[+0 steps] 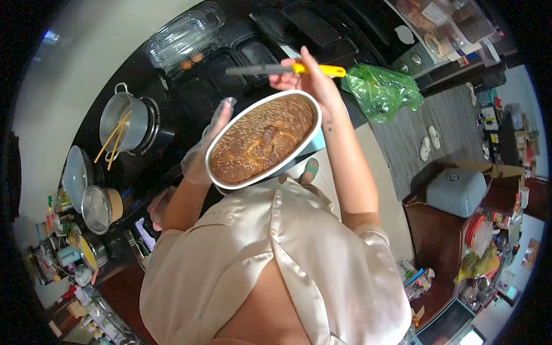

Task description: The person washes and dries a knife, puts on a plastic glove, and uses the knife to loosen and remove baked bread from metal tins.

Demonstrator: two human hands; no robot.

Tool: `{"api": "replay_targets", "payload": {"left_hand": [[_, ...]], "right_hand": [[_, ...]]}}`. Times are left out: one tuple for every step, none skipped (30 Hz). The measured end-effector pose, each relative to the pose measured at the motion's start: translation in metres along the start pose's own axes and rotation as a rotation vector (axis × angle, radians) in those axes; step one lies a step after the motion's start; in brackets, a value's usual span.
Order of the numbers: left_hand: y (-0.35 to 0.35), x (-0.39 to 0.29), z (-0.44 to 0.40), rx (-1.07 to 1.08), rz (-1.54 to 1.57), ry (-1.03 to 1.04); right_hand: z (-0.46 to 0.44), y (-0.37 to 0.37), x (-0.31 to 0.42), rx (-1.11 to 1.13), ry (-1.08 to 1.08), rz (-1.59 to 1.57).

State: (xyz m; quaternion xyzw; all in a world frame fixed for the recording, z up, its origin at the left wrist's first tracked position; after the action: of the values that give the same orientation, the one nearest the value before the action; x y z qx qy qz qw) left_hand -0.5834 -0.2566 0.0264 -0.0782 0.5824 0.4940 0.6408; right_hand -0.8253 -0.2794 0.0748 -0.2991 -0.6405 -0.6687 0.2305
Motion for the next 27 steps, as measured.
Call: {"api": "replay_targets", "payload": {"left_hand": [[0.009, -0.013, 0.004, -0.031, -0.158, 0.062], [0.020, -0.026, 0.016, -0.025, -0.221, 0.186], [0.040, -0.046, 0.029, -0.014, -0.285, 0.308], [0.043, -0.050, 0.032, 0.026, -0.245, 0.309], [0.046, -0.054, 0.034, 0.065, -0.205, 0.309], [0.049, -0.058, 0.036, 0.105, -0.165, 0.308], [0.046, -0.057, 0.029, 0.221, 0.358, 0.030], [0.040, -0.051, 0.024, 0.254, 0.501, -0.097], [0.034, -0.044, 0.020, 0.270, 0.652, -0.224], [0.031, -0.034, 0.014, 0.269, 0.651, -0.230], [0.028, -0.027, 0.008, 0.221, 0.525, -0.151], [0.027, -0.024, 0.002, 0.175, 0.400, -0.074], [0.026, -0.023, -0.002, 0.177, 0.446, -0.059], [0.029, -0.021, -0.005, 0.182, 0.449, -0.064], [0.032, -0.021, -0.009, -0.008, 0.255, 0.105], [0.034, -0.023, -0.011, -0.199, 0.057, 0.274], [0.037, -0.024, -0.013, -0.198, 0.059, 0.279], [0.041, -0.028, -0.012, -0.176, 0.174, 0.327], [0.046, -0.032, -0.011, -0.153, 0.290, 0.376], [0.050, -0.037, -0.010, -0.127, 0.407, 0.426], [0.055, -0.042, -0.008, -0.119, 0.407, 0.466], [0.056, -0.044, -0.006, -0.118, 0.410, 0.469], [0.057, -0.045, -0.004, -0.104, 0.422, 0.454], [0.056, -0.046, -0.003, -0.090, 0.434, 0.439], [0.050, -0.044, -0.001, -0.085, 0.405, 0.423], [0.046, -0.044, 0.003, -0.087, 0.410, 0.422], [0.047, -0.044, 0.009, -0.027, 0.441, 0.323]], "right_hand": [[0.008, 0.002, -0.001, -0.036, 0.029, -0.011], [0.014, 0.000, -0.002, -0.075, 0.059, -0.020], [0.018, -0.009, -0.004, -0.121, 0.059, -0.056], [0.023, -0.011, -0.004, -0.117, 0.042, -0.037], [0.028, -0.013, -0.006, -0.153, 0.023, -0.053], [0.032, -0.015, -0.009, -0.191, 0.002, -0.070], [0.035, -0.017, -0.013, -0.198, -0.001, -0.074], [0.037, -0.020, -0.016, -0.236, -0.058, -0.082], [0.040, -0.021, -0.018, -0.275, -0.114, -0.088], [0.043, -0.016, -0.020, -0.280, -0.115, -0.091], [0.046, -0.009, -0.021, -0.326, -0.164, -0.077], [0.047, -0.002, -0.022, -0.373, -0.214, -0.062], [0.047, 0.006, -0.023, -0.398, -0.246, -0.086], [0.048, 0.014, -0.023, -0.418, -0.274, -0.094], [0.050, 0.022, -0.020, -0.415, -0.305, -0.104], [0.052, 0.031, -0.017, -0.408, -0.335, -0.116], [0.052, 0.039, -0.015, -0.402, -0.336, -0.113], [0.054, 0.047, -0.014, -0.421, -0.351, -0.141], [0.057, 0.053, -0.014, -0.440, -0.365, -0.169], [0.061, 0.059, -0.014, -0.436, -0.365, -0.164], [0.065, 0.064, -0.014, -0.439, -0.378, -0.150], [0.068, 0.067, -0.014, -0.442, -0.392, -0.137], [0.070, 0.063, -0.014, -0.410, -0.404, -0.120], [0.072, 0.054, -0.012, -0.356, -0.408, -0.042], [0.070, 0.045, -0.005, -0.327, -0.502, 0.080], [0.066, 0.036, 0.003, -0.298, -0.591, 0.204], [0.061, 0.034, 0.019, -0.217, -0.660, 0.343]]}}
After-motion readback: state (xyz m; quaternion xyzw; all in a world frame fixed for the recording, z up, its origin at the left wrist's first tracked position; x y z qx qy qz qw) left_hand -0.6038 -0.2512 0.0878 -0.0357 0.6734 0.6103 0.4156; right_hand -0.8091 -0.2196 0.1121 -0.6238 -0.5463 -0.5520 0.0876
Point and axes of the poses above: each hand's wrist, its own z-axis away from the middle knuckle, its own y-axis out of the palm, x = y × z, the point moved 2 cm from there along -z, towards the middle knuckle, and after that the axes turned 15 degrees about -y, right-handed, at the moved point
